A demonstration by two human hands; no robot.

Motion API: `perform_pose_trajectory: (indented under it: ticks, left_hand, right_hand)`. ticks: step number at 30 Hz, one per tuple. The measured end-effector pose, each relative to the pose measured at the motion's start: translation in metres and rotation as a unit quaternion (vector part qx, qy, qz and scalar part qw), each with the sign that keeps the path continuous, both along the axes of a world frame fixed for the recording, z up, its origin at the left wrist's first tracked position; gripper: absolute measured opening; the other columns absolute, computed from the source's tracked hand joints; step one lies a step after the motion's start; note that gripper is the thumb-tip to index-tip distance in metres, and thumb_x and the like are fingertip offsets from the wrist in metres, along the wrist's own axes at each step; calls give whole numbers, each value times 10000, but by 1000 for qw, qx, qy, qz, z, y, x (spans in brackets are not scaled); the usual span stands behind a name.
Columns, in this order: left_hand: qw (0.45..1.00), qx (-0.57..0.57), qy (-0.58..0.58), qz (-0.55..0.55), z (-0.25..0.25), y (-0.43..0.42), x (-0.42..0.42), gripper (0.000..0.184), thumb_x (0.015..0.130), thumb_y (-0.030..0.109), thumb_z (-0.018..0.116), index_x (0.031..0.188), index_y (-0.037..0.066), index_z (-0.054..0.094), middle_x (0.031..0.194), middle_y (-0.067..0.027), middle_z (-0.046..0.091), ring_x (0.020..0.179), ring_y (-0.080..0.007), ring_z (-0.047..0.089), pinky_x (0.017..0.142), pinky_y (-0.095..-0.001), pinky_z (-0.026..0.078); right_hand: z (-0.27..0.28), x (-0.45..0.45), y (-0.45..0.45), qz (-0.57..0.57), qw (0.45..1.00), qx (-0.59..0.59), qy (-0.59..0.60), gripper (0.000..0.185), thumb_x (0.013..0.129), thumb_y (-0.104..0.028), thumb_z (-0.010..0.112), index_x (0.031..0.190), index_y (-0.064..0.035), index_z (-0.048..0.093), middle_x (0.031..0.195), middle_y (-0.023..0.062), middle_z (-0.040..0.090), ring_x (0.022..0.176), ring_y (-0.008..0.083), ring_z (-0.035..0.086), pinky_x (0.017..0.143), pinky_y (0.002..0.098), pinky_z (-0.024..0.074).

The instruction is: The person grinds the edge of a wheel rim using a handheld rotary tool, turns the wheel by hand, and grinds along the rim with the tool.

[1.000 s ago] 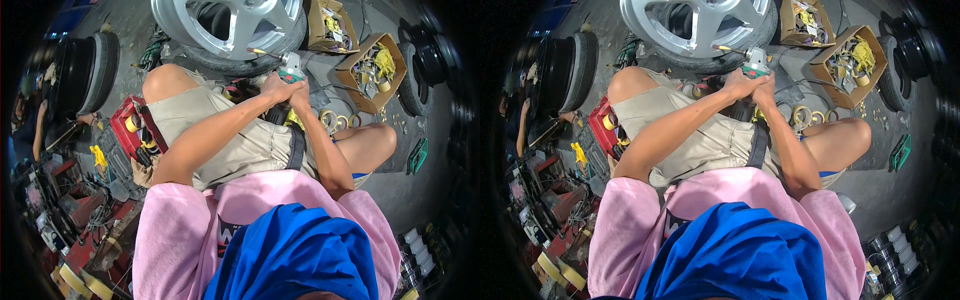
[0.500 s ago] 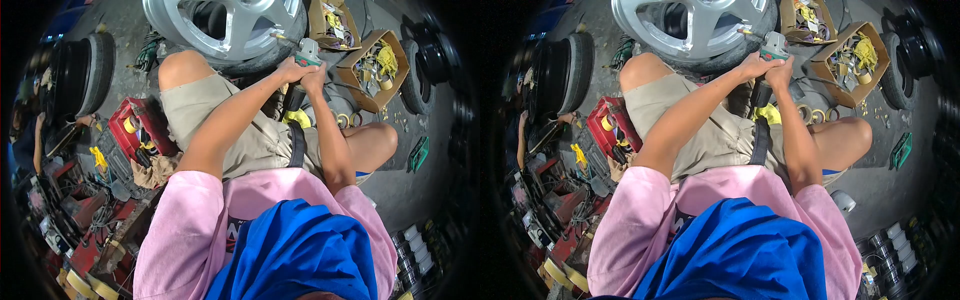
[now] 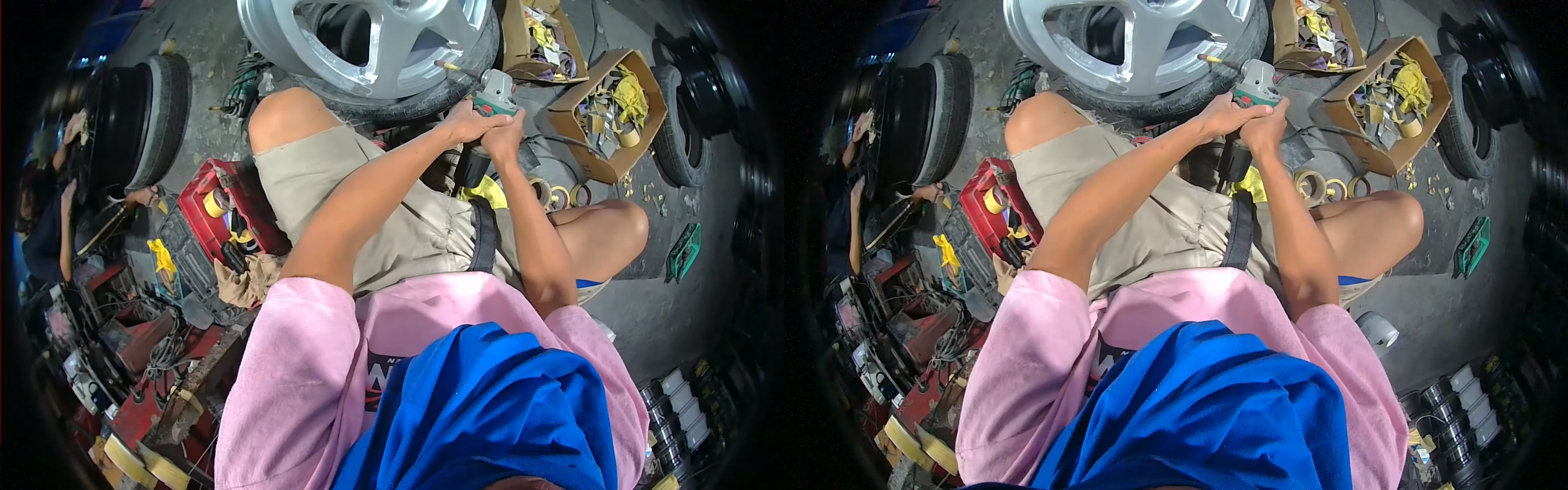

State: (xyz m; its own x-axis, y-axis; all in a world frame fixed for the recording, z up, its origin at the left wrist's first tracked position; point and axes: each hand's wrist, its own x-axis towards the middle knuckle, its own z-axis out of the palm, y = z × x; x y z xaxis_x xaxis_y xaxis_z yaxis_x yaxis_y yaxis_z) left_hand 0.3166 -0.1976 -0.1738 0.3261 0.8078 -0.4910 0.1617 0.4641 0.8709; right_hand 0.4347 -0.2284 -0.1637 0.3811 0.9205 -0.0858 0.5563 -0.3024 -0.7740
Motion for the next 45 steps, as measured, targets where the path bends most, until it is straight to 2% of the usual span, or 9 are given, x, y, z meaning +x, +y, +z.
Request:
perform_pose_trajectory:
  ticks: [2,11,15,19,23,27,36,42,45]
  left_hand:
    - [997,-14,-73,-5,27,-10,-8,889,768,470,886,1346,-97,519,1237,-139,683,1105,-164,654,1000,-298,502]
    - [999,-21,-24,16,15,-24,-14,774,788,437,876,1341,-18,581,1239,-100,693,1098,-146,653,984,-300,505]
    - [996,20,-83,14,42,-37,-22,743,791,464,862,1316,1,612,1232,-94,698,1099,-150,650,980,-307,500]
    - [998,-15,54,12,56,-42,-24,765,771,531,852,1281,2,637,1229,-104,696,1092,-166,656,966,-317,502]
    - [998,12,68,10,-1,-23,-9,789,759,541,858,1277,-8,629,1217,-121,695,1078,-180,665,961,-319,509]
    - [1000,-6,-29,6,24,-15,-12,829,751,490,879,1320,-35,582,1210,-136,691,1067,-178,666,969,-318,520]
    - [996,5,79,31,17,-26,-6,690,790,453,861,1255,-8,644,1167,-113,714,1061,-153,667,960,-315,516]
    - [996,21,-67,56,11,-24,1,646,808,430,855,1244,-1,651,1183,-102,708,1054,-144,662,957,-310,517]
    - [997,8,-30,66,19,-29,-2,652,800,434,861,1241,1,651,1179,-97,708,1047,-143,662,950,-301,516]
  right_hand:
    - [5,-5,-6,1,1000,0,11,791,717,-326,906,1220,60,432,1041,306,692,1009,461,689,883,489,521]
    - [6,-12,-21,16,1000,-5,3,796,713,-339,910,1219,52,434,1054,312,692,1023,471,684,893,490,520]
    - [1,-11,-23,22,999,-47,17,975,708,-348,910,1390,96,373,1175,343,652,1138,458,648,981,458,494]
    - [-13,-4,-25,46,996,-56,52,1126,702,-353,910,1495,130,274,1264,362,607,1213,439,615,1046,427,465]
    - [2,-8,-20,29,998,-40,49,1089,716,-343,897,1485,129,287,1252,359,613,1199,438,621,1039,428,469]
    - [11,-7,-12,13,998,-55,34,1044,722,-344,891,1462,118,317,1253,351,616,1199,431,621,1031,430,473]
    - [-17,2,-14,36,997,-27,55,991,688,-381,917,1380,98,393,1205,324,645,1162,419,642,997,450,487]
    - [2,4,-9,49,998,-34,24,974,693,-360,922,1370,101,394,1184,324,657,1139,407,660,973,436,502]
    - [-5,7,-9,60,998,-21,-4,875,717,-343,909,1298,89,417,1144,322,672,1105,409,677,937,439,516]
